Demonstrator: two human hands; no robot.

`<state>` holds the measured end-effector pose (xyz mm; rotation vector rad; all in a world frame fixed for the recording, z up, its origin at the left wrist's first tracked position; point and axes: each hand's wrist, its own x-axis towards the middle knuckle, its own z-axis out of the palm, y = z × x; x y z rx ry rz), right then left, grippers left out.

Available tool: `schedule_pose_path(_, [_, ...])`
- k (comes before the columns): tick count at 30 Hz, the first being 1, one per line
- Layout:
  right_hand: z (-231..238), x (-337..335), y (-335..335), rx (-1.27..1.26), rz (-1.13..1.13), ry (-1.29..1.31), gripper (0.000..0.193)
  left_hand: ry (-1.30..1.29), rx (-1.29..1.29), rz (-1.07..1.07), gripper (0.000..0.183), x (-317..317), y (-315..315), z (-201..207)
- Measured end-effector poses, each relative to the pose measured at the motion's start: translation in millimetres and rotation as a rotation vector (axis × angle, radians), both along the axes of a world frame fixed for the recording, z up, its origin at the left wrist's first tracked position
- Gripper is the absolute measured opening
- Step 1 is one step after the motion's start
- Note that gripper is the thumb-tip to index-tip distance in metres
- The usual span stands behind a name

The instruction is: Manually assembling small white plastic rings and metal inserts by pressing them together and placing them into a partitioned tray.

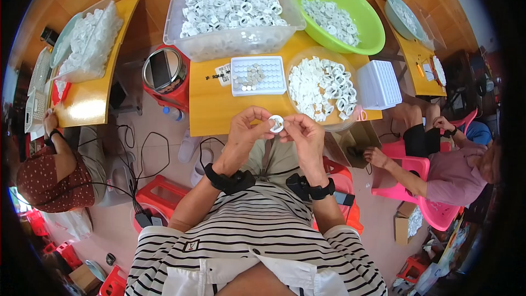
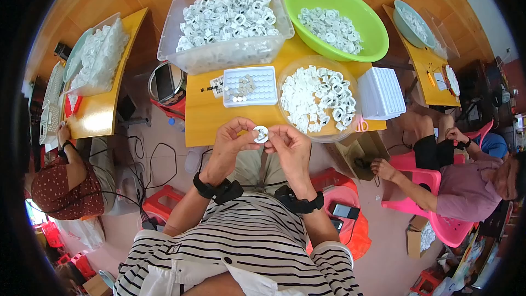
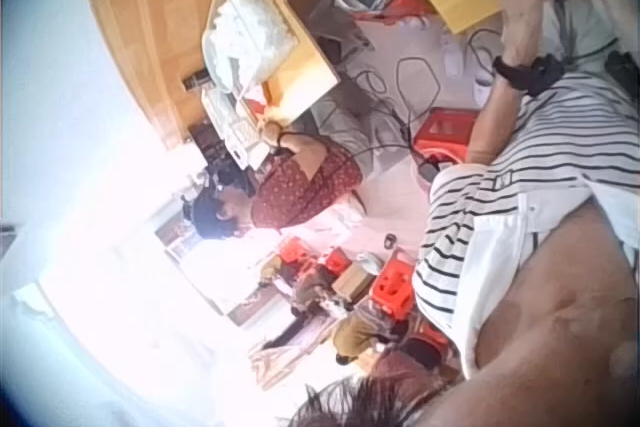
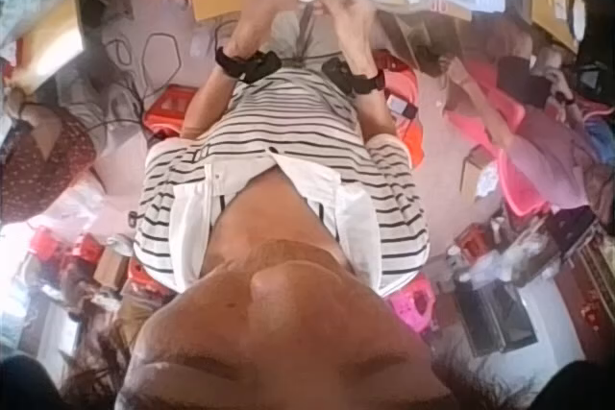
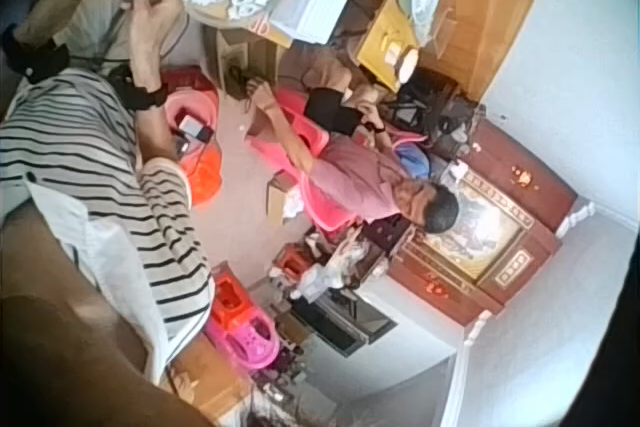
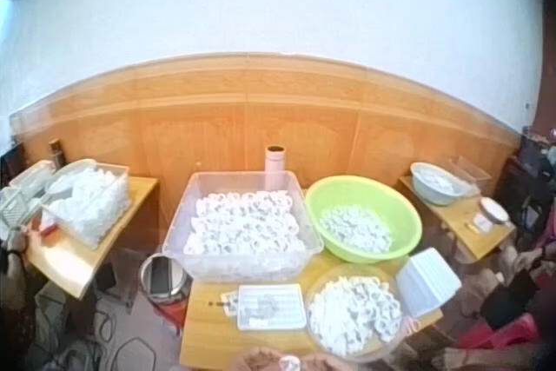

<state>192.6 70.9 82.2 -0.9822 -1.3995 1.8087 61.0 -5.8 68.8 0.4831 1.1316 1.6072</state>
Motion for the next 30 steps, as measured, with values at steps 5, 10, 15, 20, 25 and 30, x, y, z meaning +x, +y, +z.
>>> schedule_pose_path(5, [-4.1,0.3,6.3,-0.042,0.034,0.015,0.011,-0.050,-0.033,-0.025,0.020,2.1,-1.8,3.4])
schedule_pose_path(10, [-4.8,-1.7,6.7,-0.048,0.049,0.003,0.011,-0.126,-0.032,-0.074,0.025,2.1,-3.0,1.6])
schedule_pose_path(15, [-6.8,-2.8,8.1,-0.034,0.043,0.012,0.010,-0.177,-0.017,-0.087,0.024,1.6,-2.4,1.1])
schedule_pose_path(20, [-6.9,-6.1,7.9,0.003,0.040,0.051,0.009,-0.207,0.019,-0.098,0.024,-0.1,-3.4,-1.2])
schedule_pose_path(25, [-6.4,-12.0,5.9,0.052,0.073,0.013,0.009,-0.236,0.018,-0.115,0.026,-5.6,-6.1,-5.1])
schedule_pose_path(30, [-14.5,-29.3,13.7,0.218,0.110,-0.121,0.008,-0.290,0.014,-0.050,0.027,-20.8,-13.0,-14.9])
